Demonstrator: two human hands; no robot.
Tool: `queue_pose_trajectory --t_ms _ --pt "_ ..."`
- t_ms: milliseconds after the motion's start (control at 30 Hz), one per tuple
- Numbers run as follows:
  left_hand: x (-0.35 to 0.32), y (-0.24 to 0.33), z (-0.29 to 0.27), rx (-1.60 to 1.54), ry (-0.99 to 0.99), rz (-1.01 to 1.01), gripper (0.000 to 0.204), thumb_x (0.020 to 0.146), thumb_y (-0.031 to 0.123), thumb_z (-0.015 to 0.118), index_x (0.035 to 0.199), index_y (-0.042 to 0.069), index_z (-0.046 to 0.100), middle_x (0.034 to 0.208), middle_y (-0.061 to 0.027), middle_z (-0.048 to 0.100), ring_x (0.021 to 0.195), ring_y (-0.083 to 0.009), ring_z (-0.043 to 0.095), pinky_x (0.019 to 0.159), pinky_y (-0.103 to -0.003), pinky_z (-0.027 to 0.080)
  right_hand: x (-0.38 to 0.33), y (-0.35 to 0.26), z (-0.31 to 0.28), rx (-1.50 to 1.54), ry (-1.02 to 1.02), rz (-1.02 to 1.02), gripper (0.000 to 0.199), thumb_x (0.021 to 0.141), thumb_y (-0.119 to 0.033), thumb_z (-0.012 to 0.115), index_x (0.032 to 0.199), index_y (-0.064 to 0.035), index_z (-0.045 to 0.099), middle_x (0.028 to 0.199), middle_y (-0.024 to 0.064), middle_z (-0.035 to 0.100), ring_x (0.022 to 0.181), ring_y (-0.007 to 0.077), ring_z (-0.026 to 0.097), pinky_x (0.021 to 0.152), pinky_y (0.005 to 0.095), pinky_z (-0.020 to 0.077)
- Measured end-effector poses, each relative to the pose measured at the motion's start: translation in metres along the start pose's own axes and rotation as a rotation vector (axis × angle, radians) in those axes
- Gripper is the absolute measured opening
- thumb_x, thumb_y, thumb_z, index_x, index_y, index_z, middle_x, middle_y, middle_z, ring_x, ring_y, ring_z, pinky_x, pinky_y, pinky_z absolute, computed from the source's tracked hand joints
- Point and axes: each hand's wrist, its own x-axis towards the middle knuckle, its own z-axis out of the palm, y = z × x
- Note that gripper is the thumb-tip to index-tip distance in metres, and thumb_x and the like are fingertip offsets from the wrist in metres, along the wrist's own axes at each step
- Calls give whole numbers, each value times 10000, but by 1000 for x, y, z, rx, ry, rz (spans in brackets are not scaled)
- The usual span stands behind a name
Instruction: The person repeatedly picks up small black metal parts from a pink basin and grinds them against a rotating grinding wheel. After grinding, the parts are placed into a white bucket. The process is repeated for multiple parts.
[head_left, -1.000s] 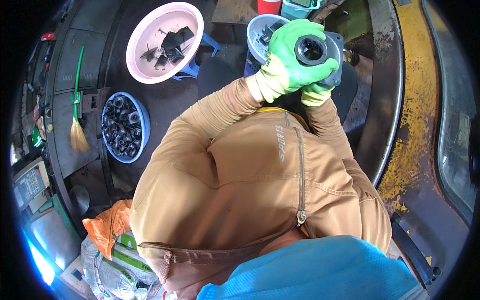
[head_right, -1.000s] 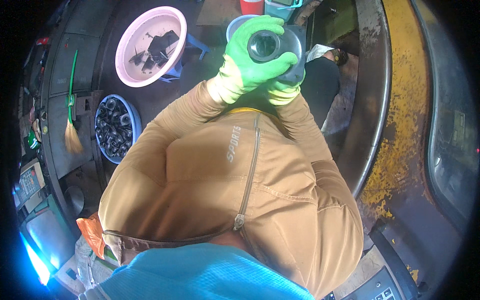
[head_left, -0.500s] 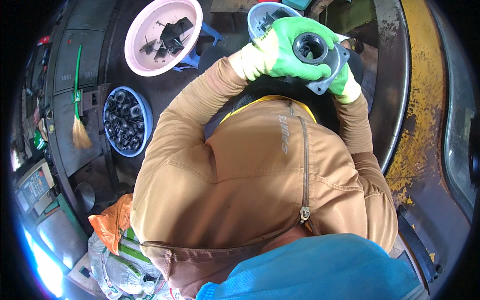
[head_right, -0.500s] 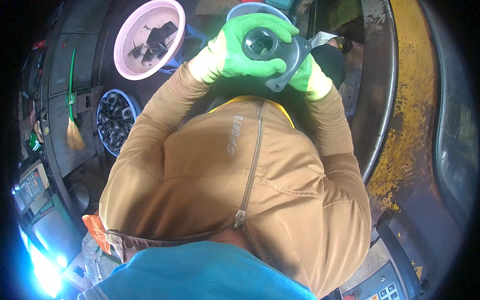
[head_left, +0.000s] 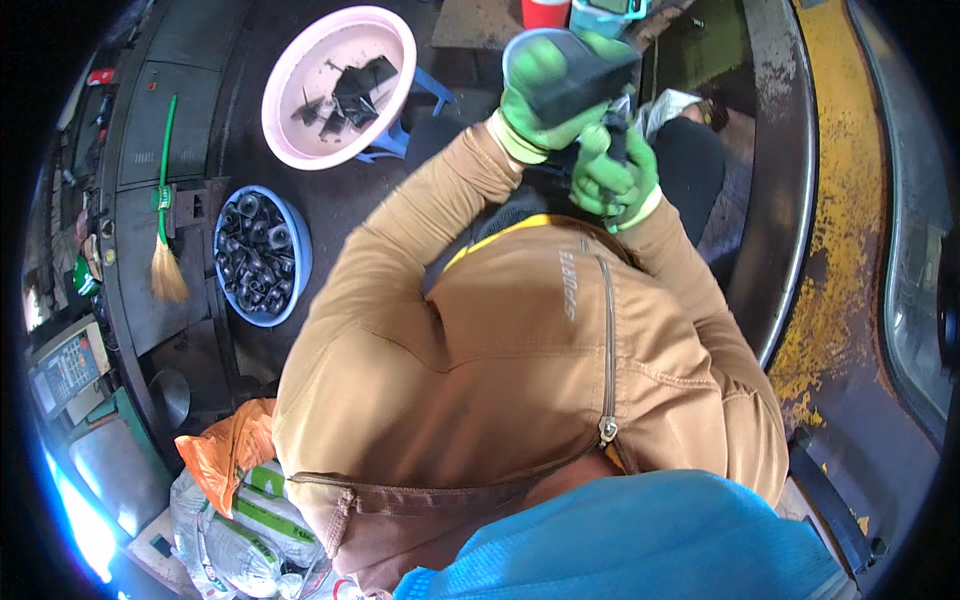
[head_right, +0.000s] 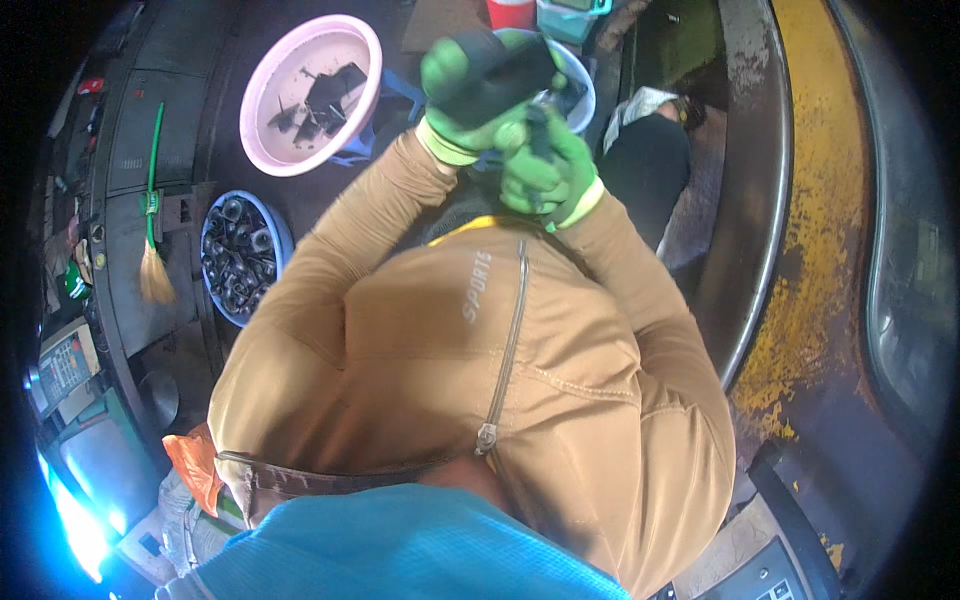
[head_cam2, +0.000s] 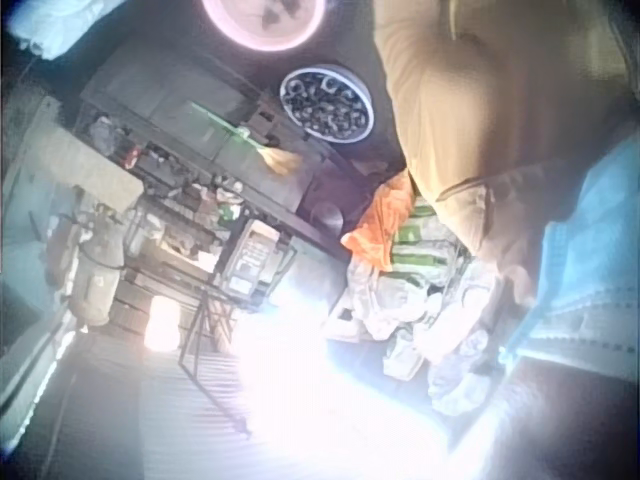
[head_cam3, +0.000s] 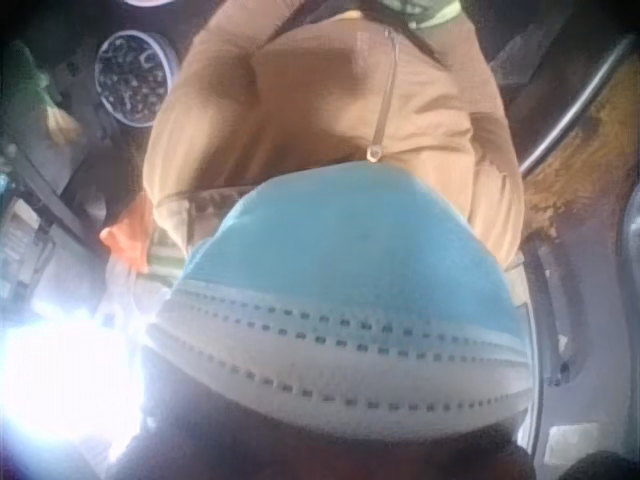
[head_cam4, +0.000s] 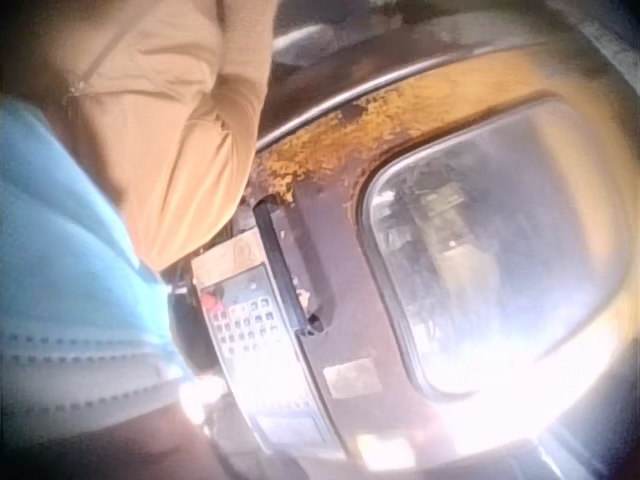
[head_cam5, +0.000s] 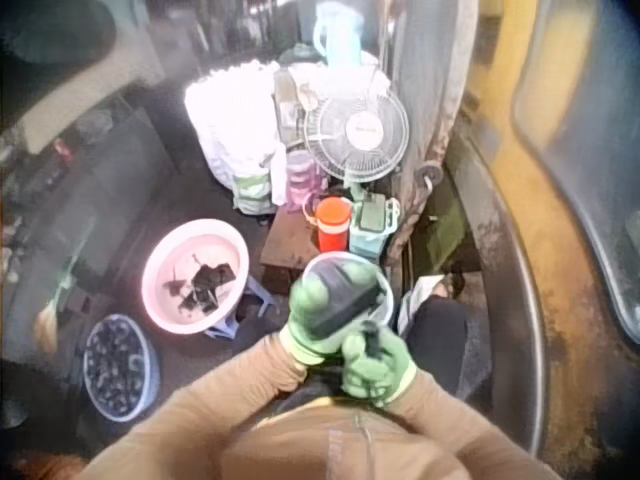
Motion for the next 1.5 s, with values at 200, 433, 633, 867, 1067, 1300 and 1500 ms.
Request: queue_pose_trajectory --t_ms 200,433,633,867,1067,1300,1500 --pt "-3 -27 -16 559 336 114 367 806 159 643 1151 108 529 1000 -23 609 917 -154 593 746 -314 508 2 -48 -3 -52 264 -341 430 950 -465 446 1071 -60 522 606 -68 363 407 27 255 410 200 228" --pt "-15 -17 -8 259 232 -161 534 779 112 711 1242 27 460 1098 -72 596 907 -147 610 783 -271 511 14 -50 2 -945 785 -567 389 963 -308 470 1233 -31 512 926 21 637 490 37 378 449 177 282" --pt "-13 2 1 523 477 -194 908 632 227 848 1323 -60 332 1072 -151 599 969 -197 598 859 -309 491 19 -55 -5 -680 718 -517 325 929 -289 522 1138 -45 572 928 38 642 652 72 568 513 184 427" --pt "-6 9 -8 988 195 -42 658 625 267 841 1154 -14 569 1033 -119 649 941 -189 631 838 -316 505 12 -27 -6 -331 591 -383 262 907 -274 558 1108 -106 562 812 -10 616 561 67 526 440 195 367" --pt "-3 40 -15 961 124 -305 529 620 307 806 1034 16 652 962 -147 674 881 -254 661 804 -331 516 -1 -46 -7 -814 818 -443 231 960 -252 508 1113 -89 565 842 -10 594 618 64 526 523 201 417" --pt "-2 50 -15 1054 -187 -396 513 634 348 746 1029 32 659 912 -169 674 869 -306 647 775 -362 499 -8 -84 29 -2457 151 -615 280 815 -107 621 1089 -48 628 1001 100 647 836 257 634 712 337 519" --pt "0 62 -12 976 -391 -523 564 606 317 755 1072 20 638 903 -169 674 841 -292 647 776 -354 493 5 -97 44 -2589 -96 -367 268 816 -132 607 1073 -62 637 1042 63 641 847 249 635 688 334 525"
